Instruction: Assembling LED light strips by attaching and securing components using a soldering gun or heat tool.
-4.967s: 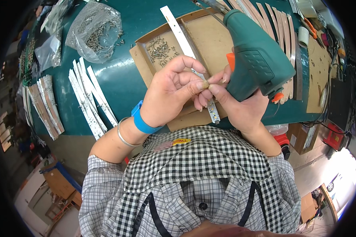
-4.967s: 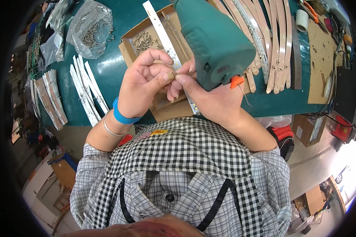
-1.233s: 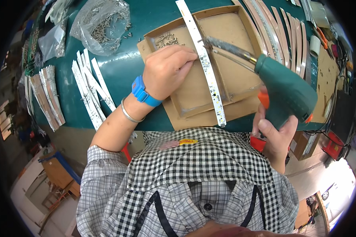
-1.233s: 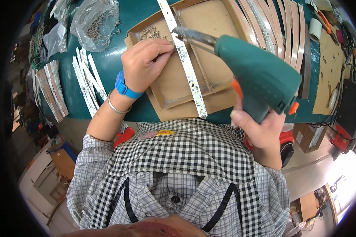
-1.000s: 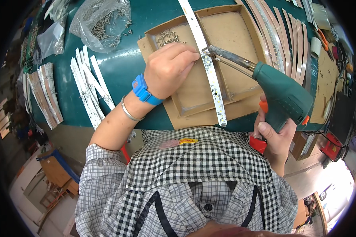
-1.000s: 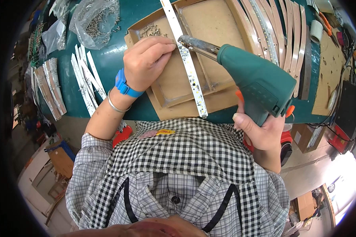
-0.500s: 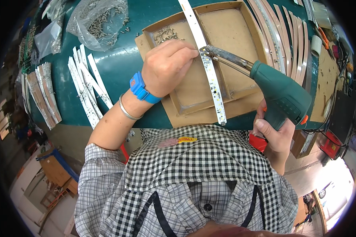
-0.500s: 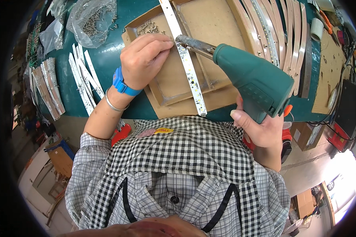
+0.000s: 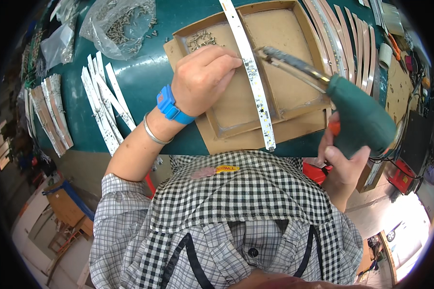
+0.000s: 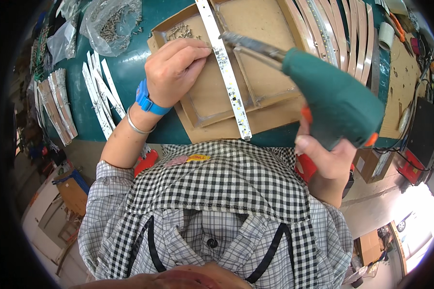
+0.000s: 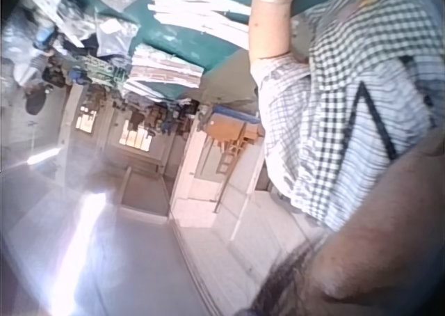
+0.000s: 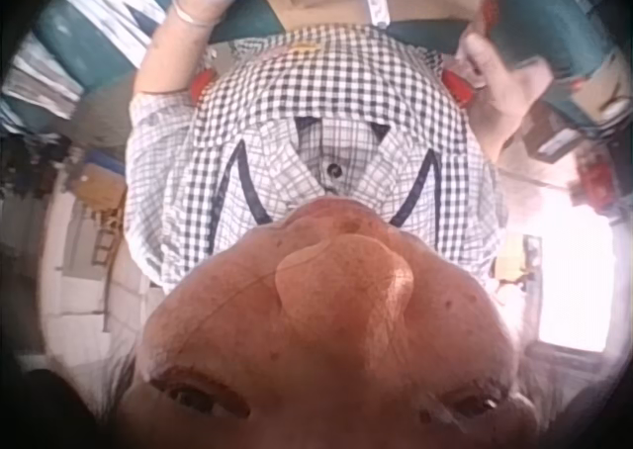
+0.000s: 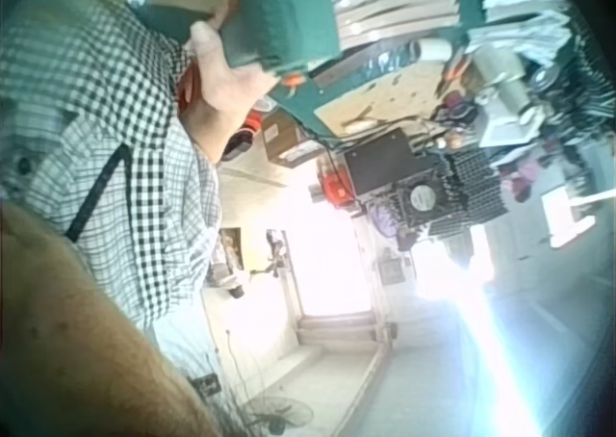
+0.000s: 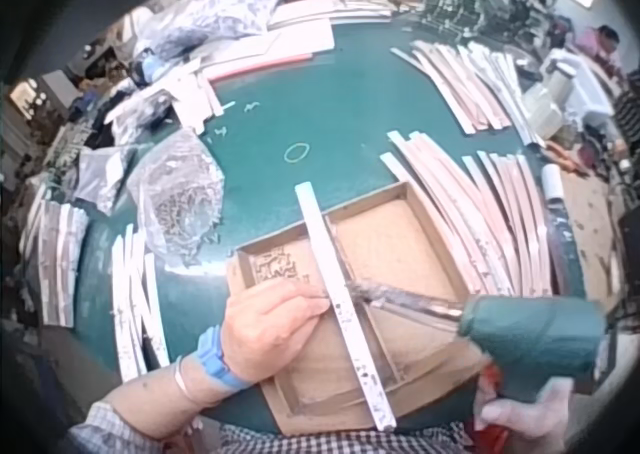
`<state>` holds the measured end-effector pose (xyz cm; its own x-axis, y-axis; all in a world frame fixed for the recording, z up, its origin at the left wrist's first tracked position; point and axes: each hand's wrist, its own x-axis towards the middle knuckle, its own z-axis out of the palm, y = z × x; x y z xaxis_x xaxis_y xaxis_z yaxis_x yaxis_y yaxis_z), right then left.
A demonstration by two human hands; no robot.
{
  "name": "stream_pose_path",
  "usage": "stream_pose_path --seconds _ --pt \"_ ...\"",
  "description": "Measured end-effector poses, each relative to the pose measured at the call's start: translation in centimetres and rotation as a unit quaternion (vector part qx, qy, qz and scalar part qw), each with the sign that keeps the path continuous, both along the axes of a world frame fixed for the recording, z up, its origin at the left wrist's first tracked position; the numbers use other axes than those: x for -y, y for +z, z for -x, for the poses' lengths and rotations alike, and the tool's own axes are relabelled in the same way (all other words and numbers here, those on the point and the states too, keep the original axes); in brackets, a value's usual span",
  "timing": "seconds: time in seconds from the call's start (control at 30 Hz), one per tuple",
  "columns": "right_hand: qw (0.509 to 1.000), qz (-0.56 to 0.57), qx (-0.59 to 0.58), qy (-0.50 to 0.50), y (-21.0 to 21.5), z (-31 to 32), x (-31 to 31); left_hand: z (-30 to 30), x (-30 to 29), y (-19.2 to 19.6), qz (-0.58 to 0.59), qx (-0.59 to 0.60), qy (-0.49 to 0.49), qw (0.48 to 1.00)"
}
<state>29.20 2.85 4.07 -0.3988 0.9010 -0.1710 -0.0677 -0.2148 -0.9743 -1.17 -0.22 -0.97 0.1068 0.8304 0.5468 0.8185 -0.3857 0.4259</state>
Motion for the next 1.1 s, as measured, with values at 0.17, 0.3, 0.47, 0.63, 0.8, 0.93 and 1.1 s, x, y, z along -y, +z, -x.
stream_pose_path --seconds 0.17,0.3,0.47,0.63,0.8,0.93,1.1 --pt "0.996 -0.074 -0.01 -0.056 0.4 0.2 -1.4 0.1 0.0 -0.2 -0.011 0.001 -0.003 1.0" --pt "0.991 -0.116 0.003 -0.07 0.0 -0.7 -2.3 0.1 0.2 0.6 0.004 -0.014 0.02 1.0" --pt "0.98 -0.13 0.057 -0.139 0.5 -0.1 -2.8 -0.4 1.6 4.3 0.068 -0.026 -0.027 0.997" --pt "0.906 -0.315 0.261 -0.106 -2.2 -0.4 -4.9 -3.7 1.1 5.7 0.116 -0.078 -0.165 0.976" --pt "0.815 -0.424 0.363 -0.155 -2.7 1.3 -6.5 -4.0 0.1 5.0 0.138 -0.164 -0.18 0.96" --pt "0.819 -0.354 0.442 -0.092 -3.5 0.9 -6.5 -3.4 -0.2 4.3 0.105 -0.18 -0.212 0.955" --pt "0.87 -0.277 0.399 -0.088 -2.1 0.6 -5.0 -2.4 0.5 4.0 0.014 -0.169 -0.222 0.96"
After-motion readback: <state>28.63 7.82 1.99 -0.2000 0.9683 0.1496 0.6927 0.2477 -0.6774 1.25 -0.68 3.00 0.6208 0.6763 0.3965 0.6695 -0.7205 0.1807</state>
